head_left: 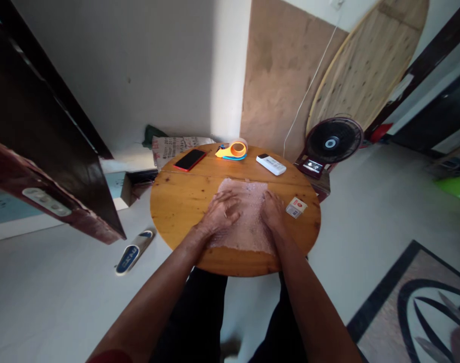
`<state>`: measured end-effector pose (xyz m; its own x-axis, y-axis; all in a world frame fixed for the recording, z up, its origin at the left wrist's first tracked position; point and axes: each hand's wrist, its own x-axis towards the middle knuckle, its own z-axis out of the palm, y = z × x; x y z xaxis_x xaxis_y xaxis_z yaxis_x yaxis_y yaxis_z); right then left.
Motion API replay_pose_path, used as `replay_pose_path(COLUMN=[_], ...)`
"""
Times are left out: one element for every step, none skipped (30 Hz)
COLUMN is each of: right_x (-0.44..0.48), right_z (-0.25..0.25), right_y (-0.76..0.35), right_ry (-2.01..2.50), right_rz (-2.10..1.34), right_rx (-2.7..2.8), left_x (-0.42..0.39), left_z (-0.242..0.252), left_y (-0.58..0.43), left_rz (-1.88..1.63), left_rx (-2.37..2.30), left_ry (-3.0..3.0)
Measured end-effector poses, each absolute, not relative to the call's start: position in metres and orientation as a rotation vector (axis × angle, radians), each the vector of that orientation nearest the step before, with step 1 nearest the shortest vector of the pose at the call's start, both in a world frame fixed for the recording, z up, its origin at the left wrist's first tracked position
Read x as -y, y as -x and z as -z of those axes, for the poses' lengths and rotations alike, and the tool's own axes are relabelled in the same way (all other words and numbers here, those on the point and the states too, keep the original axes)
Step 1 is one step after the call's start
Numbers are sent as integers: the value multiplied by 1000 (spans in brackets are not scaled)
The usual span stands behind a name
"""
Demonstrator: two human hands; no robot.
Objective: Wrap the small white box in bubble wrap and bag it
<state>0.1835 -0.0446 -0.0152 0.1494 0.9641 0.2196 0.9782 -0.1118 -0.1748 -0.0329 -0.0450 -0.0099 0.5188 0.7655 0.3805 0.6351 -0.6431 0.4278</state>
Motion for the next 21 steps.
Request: replay_pose_path(right_x=[45, 45, 46, 46, 47, 48, 49, 51, 53, 56, 59, 62, 65, 69, 73, 76, 80, 83, 86, 89, 92], right_z=[16, 16, 17, 17, 18, 17, 16, 14, 10, 5, -1, -7, -14, -21, -26, -31, -34, -36, -37, -36, -35], right_y=[-184, -184, -184, -184, -184, -184, -183, -183, -183, -184, -185, -188, -193, -200, -207, -216, -226, -236, -245, -253, -260], right_ry=[2140, 2126, 2115, 2106, 2098, 2091, 2077, 2052, 2023, 1993, 1969, 1963, 1973, 1991, 2022, 2067, 2141, 2246, 2337, 2400, 2428], right_rz=[88, 104, 120, 138, 159, 183, 210, 239, 269, 296, 318, 341, 361, 378, 397, 385, 341, 298, 236, 168, 102], right_rx=[1883, 1884, 1883, 1881, 1878, 1871, 1869, 1874, 1883, 1894, 1910, 1910, 1906, 1908, 1892, 1890, 1891, 1841, 1813, 1788, 1780], left_x=[46, 47, 48, 49, 49, 50, 50, 50, 50, 50, 50, 50, 50, 51, 51, 51, 51, 51, 51, 51, 51], left_z=[10, 11, 11, 11, 11, 11, 10, 10, 9, 8, 8, 7, 7, 7, 6, 6, 6, 6, 6, 5, 5], left_y=[32, 31, 30, 30, 30, 30, 30, 31, 31, 31, 31, 31, 31, 31, 31, 31, 31, 31, 31, 31, 31], left_rz=[-750, -686, -628, -582, -553, -536, -528, -525, -527, -531, -535, -539, -543, -548, -553, -556, -557, -557, -552, -548, -546], left_rx=[-1149, -1130, -1125, -1128, -1137, -1145, -1152, -1157, -1162, -1166, -1165, -1159, -1153, -1147, -1140, -1135, -1135, -1138, -1139, -1139, -1141], left_ry=[-2541, -2555, -2567, -2575, -2577, -2576, -2572, -2568, -2566, -2563, -2563, -2564, -2564, -2564, -2565, -2565, -2565, -2565, -2567, -2569, -2570])
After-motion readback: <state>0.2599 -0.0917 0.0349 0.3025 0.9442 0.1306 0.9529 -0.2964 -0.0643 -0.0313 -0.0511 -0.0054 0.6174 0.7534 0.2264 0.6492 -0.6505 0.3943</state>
